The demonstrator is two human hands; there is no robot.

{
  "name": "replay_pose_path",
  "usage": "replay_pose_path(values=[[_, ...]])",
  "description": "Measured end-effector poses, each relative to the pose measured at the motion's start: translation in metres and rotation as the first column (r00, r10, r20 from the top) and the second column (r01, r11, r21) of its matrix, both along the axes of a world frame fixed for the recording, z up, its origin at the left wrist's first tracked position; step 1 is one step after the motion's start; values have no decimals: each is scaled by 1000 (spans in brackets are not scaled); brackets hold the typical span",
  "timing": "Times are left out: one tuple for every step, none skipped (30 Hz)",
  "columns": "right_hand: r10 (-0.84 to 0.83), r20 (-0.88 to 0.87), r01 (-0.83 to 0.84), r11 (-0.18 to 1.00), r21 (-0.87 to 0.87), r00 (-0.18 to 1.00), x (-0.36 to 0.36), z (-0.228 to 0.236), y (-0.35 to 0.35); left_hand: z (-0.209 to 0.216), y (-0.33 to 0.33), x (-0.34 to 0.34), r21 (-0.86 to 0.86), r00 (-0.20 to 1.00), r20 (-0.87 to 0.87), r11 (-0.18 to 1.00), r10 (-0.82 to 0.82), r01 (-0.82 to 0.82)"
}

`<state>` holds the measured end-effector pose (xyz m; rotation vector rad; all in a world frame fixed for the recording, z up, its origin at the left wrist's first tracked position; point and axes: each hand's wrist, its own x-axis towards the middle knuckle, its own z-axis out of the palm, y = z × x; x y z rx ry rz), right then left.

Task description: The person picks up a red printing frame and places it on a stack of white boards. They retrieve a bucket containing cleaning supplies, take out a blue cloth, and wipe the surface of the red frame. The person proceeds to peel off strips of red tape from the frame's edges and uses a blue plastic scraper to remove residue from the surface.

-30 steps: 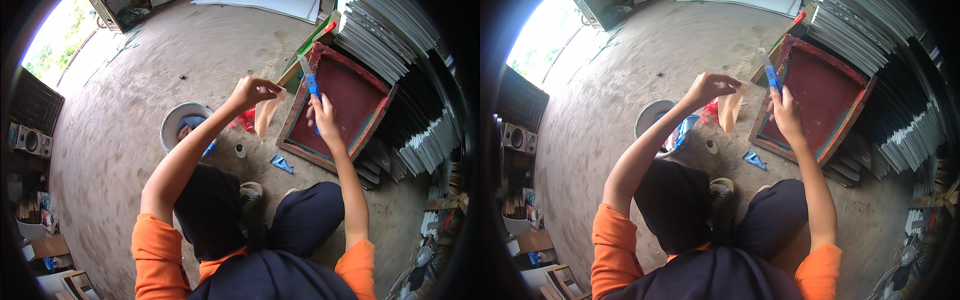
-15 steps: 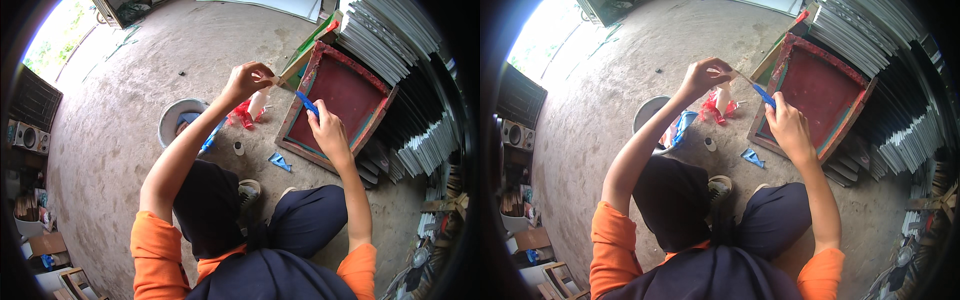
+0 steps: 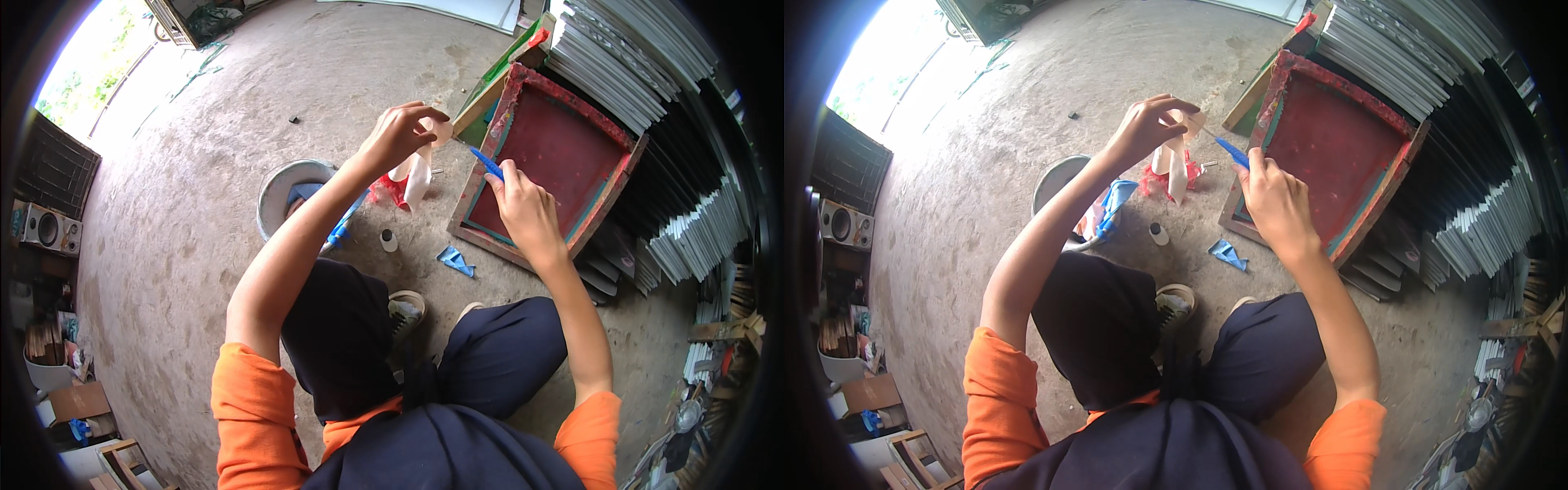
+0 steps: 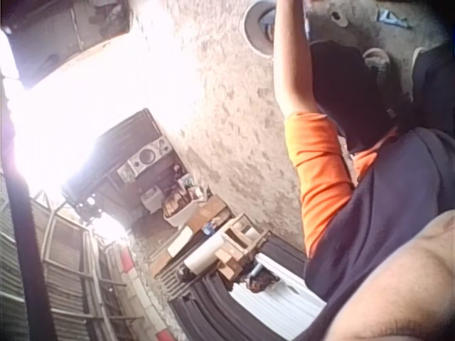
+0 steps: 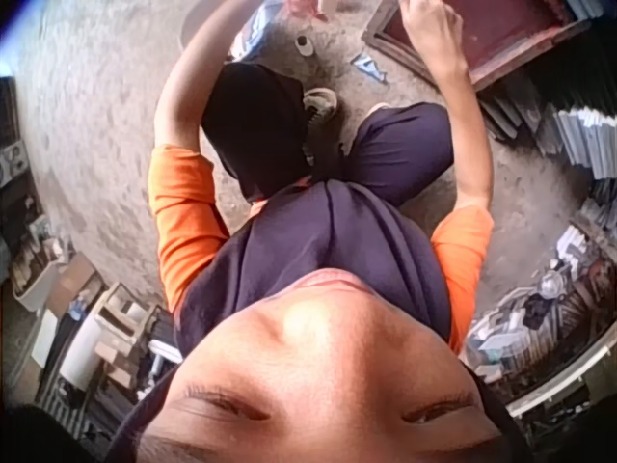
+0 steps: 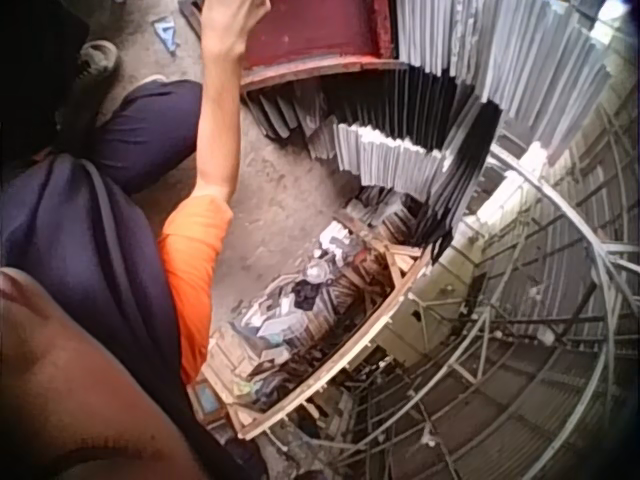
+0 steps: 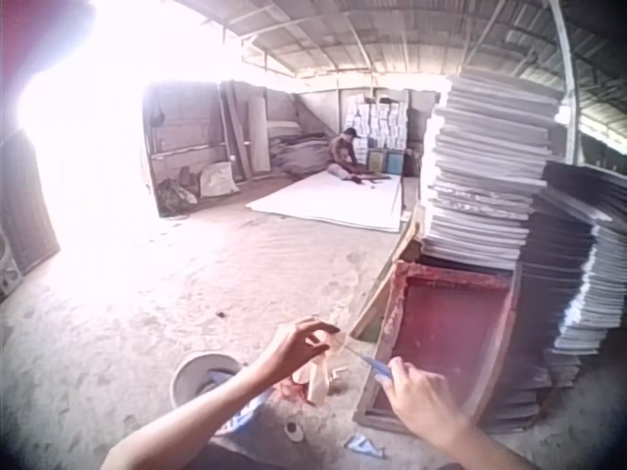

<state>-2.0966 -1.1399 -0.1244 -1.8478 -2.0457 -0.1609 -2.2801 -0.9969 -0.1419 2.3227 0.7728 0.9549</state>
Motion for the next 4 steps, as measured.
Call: replay_pose_path(values=[[1, 19, -1, 1000, -6, 1000, -1, -2, 1, 0, 0, 0, 8, 1000, -21, 1000, -11, 12], [-7, 33, 8, 1000, -19, 999, -2, -4, 3, -1, 0, 0, 25, 999, -43, 1000, -7, 8], [-16, 48, 18, 999, -32, 999, -2, -6, 4, 0, -1, 1, 41, 998, -64, 999, -4, 6], [-25, 62, 28, 999, -44, 998, -2, -9, 6, 0, -1, 2, 58, 996, -85, 998, 0, 4]])
